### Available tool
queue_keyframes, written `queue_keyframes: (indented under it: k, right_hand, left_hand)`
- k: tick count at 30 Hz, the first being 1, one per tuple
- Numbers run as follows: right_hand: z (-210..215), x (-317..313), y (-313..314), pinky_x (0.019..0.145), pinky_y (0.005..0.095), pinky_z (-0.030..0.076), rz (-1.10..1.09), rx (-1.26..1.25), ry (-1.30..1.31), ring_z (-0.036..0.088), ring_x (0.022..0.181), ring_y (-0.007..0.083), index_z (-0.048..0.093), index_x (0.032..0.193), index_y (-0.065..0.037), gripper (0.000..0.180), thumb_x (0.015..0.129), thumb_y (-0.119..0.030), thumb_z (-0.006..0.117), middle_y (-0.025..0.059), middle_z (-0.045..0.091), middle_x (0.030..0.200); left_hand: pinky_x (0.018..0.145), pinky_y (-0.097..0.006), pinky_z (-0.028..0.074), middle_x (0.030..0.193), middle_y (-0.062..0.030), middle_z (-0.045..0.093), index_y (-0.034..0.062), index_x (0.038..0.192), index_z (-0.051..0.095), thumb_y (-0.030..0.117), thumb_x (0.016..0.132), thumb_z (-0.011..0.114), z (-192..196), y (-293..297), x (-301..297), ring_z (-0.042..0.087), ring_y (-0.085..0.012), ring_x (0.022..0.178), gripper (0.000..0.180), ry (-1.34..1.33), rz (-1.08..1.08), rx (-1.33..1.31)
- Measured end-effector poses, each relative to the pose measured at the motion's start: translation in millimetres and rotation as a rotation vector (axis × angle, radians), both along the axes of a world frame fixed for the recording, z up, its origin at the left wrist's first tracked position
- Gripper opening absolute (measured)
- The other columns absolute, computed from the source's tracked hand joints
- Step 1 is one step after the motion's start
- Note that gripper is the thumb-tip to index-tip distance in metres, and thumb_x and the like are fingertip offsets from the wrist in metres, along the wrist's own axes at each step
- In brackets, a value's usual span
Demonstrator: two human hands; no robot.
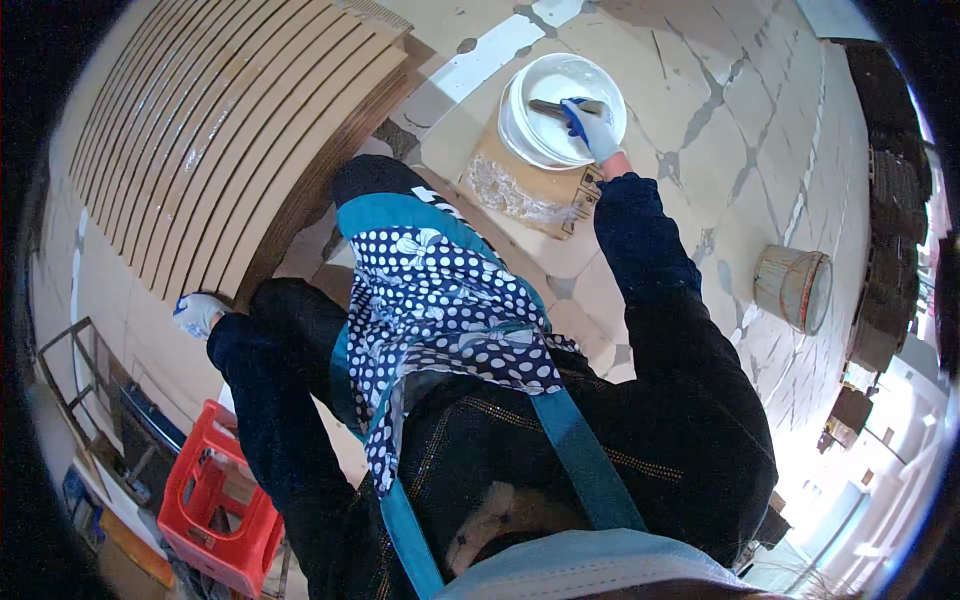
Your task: Applying glue to multiple strips of corrugated cardboard using a brush and dipping it into a bucket.
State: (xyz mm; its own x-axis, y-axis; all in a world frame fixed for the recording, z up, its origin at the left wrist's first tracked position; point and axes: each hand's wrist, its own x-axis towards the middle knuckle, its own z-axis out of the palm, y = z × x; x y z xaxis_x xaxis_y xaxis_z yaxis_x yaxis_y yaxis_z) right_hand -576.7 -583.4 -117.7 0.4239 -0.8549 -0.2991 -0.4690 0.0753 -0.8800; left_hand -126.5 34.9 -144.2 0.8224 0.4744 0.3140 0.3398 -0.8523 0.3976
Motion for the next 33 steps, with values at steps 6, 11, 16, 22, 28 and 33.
queue_keyframes:
  k: [6, 11, 16, 22, 28, 33]
  right_hand:
    - [37, -16, 3, 0.045, 0.0242, 0.044, -0.329, 0.165, -0.425, 0.054, 0.053, 0.0139, 0.063, 0.090, -0.006, 0.022, 0.082, -0.026, 0.060, 0.0055, 0.059, 0.068]
    - [25, -53, -13, 0.047, 0.0317, 0.042, -0.364, 0.693, -0.814, 0.052, 0.053, 0.0224, 0.058, 0.075, -0.006, 0.029, 0.078, -0.034, 0.058, 0.0107, 0.057, 0.064]
    - [19, -73, -12, 0.053, 0.0344, 0.040, -0.333, 0.900, -1.016, 0.050, 0.056, 0.0259, 0.053, 0.067, -0.007, 0.039, 0.073, -0.044, 0.059, 0.0119, 0.056, 0.063]
    - [47, -73, 0, 0.056, 0.0333, 0.041, -0.176, 0.887, -1.122, 0.051, 0.058, 0.0248, 0.053, 0.067, -0.006, 0.040, 0.073, -0.046, 0.060, 0.0116, 0.056, 0.063]
    - [59, -27, 26, 0.073, 0.0365, 0.047, -0.258, 0.182, -0.920, 0.058, 0.077, 0.0253, 0.060, 0.090, -0.003, 0.032, 0.080, -0.033, 0.059, 0.0119, 0.061, 0.084]
    - [85, -9, 72, 0.086, 0.0373, 0.046, -0.028, -0.194, -0.542, 0.056, 0.096, 0.0271, 0.060, 0.106, -0.007, 0.026, 0.083, -0.018, 0.058, 0.0120, 0.056, 0.114]
  left_hand:
    - [0.062, -0.047, 0.047, 0.078, -0.0229, 0.063, -0.0029, 0.081, 0.061, 0.027, 0.083, 0.039, 41, -30, -20, 0.061, -0.0391, 0.075, 0.037, 0.063, 0.006, -0.133]
    - [0.060, -0.045, 0.047, 0.078, -0.0198, 0.063, -0.0015, 0.083, 0.062, 0.026, 0.083, 0.042, 17, -4, -5, 0.061, -0.0361, 0.073, 0.034, 0.034, -0.017, 0.064]
    - [0.059, -0.044, 0.047, 0.078, -0.0176, 0.064, -0.0003, 0.083, 0.062, 0.022, 0.082, 0.045, 44, -33, -20, 0.062, -0.0334, 0.072, 0.028, 0.015, 0.074, -0.083]
    - [0.058, -0.044, 0.047, 0.077, -0.0187, 0.064, -0.0010, 0.080, 0.062, 0.023, 0.081, 0.046, 47, -43, -25, 0.062, -0.0346, 0.071, 0.029, 0.017, 0.059, -0.130]
    - [0.054, -0.044, 0.045, 0.072, -0.0187, 0.063, -0.0015, 0.073, 0.062, 0.022, 0.081, 0.046, 24, -5, -5, 0.062, -0.0325, 0.067, 0.030, -0.022, -0.049, -0.042]
    - [0.053, -0.044, 0.045, 0.074, -0.0177, 0.064, -0.0009, 0.072, 0.062, 0.023, 0.081, 0.046, 34, -26, -18, 0.062, -0.0322, 0.066, 0.030, -0.031, -0.023, -0.122]
